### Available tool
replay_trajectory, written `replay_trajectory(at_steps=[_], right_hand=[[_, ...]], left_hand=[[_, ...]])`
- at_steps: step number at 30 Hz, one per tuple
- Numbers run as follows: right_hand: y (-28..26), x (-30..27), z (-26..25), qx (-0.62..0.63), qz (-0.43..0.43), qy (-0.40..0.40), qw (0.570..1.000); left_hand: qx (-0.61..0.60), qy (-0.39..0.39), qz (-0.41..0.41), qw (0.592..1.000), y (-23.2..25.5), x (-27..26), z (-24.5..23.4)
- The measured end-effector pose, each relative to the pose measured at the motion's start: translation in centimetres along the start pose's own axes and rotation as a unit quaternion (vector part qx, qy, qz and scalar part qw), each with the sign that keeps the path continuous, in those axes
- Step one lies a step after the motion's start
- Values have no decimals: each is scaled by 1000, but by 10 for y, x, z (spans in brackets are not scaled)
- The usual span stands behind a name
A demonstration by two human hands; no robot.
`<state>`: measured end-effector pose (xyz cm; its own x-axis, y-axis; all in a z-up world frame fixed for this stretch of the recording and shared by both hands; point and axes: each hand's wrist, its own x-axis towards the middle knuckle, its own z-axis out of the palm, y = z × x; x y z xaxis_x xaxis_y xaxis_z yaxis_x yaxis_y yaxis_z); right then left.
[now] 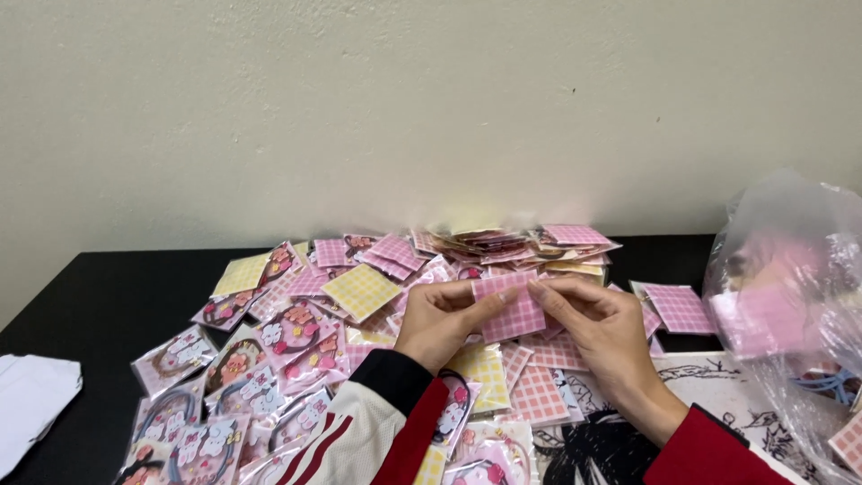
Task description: Picking up small square paper items from a pile and placing them into a plastic bag for packaging.
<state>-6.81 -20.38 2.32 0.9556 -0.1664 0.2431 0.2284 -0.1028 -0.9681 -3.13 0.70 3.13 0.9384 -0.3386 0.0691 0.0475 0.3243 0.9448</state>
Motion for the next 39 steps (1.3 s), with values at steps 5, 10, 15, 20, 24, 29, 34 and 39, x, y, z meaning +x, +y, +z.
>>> replay_trajectory(at_steps=[5,10,15,20,24,29,34,39], right_hand=[[-7,-7,15,-32,-37,54,997],[-1,-1,13,-24,-33,36,999],[-13,-8,16,-26,-46,2,999],[-10,-9,13,-36,-56,5,998],[-12,-8,13,-81,-109,0,991],[-4,-5,9,-117,-152,8,981],[-11,-4,13,-142,-175,31,974],[-30,4,-3,-193,-197,6,961]], left_hand=[[5,75,-1,997,-16,9,2],[40,80,21,996,-26,19,-5],[71,46,25,996,-19,6,0],[51,50,34,997,-23,9,-4],[38,41,36,998,-30,13,-7],[41,40,13,998,-37,19,-17],[66,34,-9,997,-46,34,-24],[14,95,-52,994,-50,28,-25]])
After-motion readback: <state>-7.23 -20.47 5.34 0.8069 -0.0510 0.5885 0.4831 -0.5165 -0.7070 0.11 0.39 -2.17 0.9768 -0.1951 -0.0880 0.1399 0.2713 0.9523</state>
